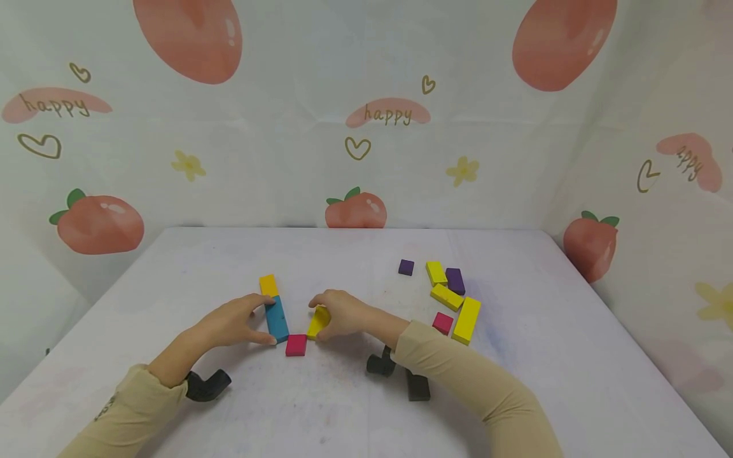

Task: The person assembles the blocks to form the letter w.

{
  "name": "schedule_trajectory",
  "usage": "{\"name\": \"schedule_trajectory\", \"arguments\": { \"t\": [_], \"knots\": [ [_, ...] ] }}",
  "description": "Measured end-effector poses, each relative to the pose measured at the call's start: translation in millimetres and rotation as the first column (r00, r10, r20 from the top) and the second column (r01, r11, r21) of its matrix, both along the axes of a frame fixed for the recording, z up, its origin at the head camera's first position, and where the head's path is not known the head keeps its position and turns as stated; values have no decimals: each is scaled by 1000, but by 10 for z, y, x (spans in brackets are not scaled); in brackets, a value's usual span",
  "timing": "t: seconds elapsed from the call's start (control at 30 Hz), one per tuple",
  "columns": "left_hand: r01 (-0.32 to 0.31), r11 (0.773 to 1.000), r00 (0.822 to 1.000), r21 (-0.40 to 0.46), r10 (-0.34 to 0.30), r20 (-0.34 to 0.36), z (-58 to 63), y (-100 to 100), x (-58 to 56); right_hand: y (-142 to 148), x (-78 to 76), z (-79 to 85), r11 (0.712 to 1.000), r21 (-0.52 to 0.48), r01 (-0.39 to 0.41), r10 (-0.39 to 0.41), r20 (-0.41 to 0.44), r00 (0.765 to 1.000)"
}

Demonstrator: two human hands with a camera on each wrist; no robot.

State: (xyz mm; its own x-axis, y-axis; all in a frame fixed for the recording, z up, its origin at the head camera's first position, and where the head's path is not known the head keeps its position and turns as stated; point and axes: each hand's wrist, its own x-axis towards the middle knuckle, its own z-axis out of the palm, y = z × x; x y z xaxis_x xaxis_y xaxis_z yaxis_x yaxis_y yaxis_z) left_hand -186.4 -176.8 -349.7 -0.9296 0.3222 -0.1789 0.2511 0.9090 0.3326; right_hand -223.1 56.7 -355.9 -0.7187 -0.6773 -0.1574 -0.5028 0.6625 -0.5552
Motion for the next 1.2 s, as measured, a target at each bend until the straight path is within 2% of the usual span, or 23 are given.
{"name": "schedule_trajectory", "arguments": {
  "t": [0.27,0.53,0.77,0.93,1.2],
  "knots": [
    [3,1000,1000,10,-3,-5,6,-4,8,194,-13,80,998,-56,-1,0,-18,1000],
    [4,1000,1000,21,-3,-6,1,-8,9,613,-23,129,992,-117,-42,36,-45,998],
    [3,1000,1000,24,-3,-4,-11,-11,6,1058,66,126,986,-145,-88,81,-51,995],
    [6,1000,1000,27,-6,-9,-16,-13,6,1329,149,72,986,-118,-118,113,-53,992],
    [2,1000,1000,31,-2,-10,-30,-18,-6,1612,317,-27,988,-99,-123,131,86,988]
  ]
}}
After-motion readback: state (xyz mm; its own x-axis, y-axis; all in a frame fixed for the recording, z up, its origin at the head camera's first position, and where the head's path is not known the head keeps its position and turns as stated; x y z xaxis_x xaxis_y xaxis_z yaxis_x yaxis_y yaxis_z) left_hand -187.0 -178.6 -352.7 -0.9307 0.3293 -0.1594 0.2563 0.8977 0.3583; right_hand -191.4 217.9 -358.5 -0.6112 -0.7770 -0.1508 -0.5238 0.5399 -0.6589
